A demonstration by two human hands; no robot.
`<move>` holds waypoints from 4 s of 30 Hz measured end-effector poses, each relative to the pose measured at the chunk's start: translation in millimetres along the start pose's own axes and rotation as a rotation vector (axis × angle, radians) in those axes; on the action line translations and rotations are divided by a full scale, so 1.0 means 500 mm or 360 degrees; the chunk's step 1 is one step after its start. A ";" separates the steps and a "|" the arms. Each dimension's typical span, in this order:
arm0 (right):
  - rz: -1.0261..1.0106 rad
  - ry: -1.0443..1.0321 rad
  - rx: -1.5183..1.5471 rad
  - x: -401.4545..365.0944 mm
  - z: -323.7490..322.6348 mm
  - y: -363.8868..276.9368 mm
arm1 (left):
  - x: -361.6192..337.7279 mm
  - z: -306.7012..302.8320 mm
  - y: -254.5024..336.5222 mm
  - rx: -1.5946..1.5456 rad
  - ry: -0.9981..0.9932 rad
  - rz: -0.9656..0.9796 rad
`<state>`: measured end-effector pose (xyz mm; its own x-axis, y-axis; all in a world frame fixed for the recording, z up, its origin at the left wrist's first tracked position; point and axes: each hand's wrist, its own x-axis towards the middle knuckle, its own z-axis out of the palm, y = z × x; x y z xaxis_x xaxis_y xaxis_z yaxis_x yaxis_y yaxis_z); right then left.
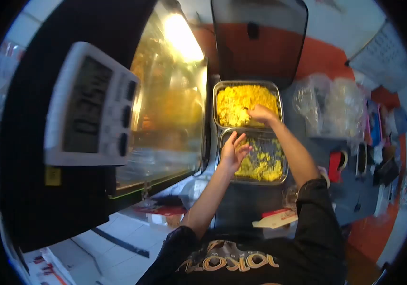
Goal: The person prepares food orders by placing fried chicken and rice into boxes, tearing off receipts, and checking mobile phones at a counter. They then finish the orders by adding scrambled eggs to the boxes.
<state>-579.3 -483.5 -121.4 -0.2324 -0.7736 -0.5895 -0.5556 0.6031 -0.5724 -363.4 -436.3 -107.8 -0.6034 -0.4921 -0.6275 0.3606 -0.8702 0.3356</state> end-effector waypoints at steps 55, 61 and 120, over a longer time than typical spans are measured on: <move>0.0275 -0.0443 0.1769 -0.717 0.741 -0.278 | -0.626 -0.715 0.122 0.2037 0.1109 0.1278; -0.0400 0.0382 -0.0592 -0.642 0.918 -0.287 | -0.608 -0.747 0.151 0.1992 0.0876 0.1183; -0.0275 0.0899 0.0681 -0.521 0.946 -0.128 | -0.591 -0.834 0.321 0.1818 -0.0109 -0.0103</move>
<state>-105.6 -228.5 -200.9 -0.6104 -0.7772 -0.1527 -0.2876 0.3971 -0.8716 169.2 -420.8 -161.4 -0.6472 -0.4153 -0.6393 -0.5080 -0.3903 0.7678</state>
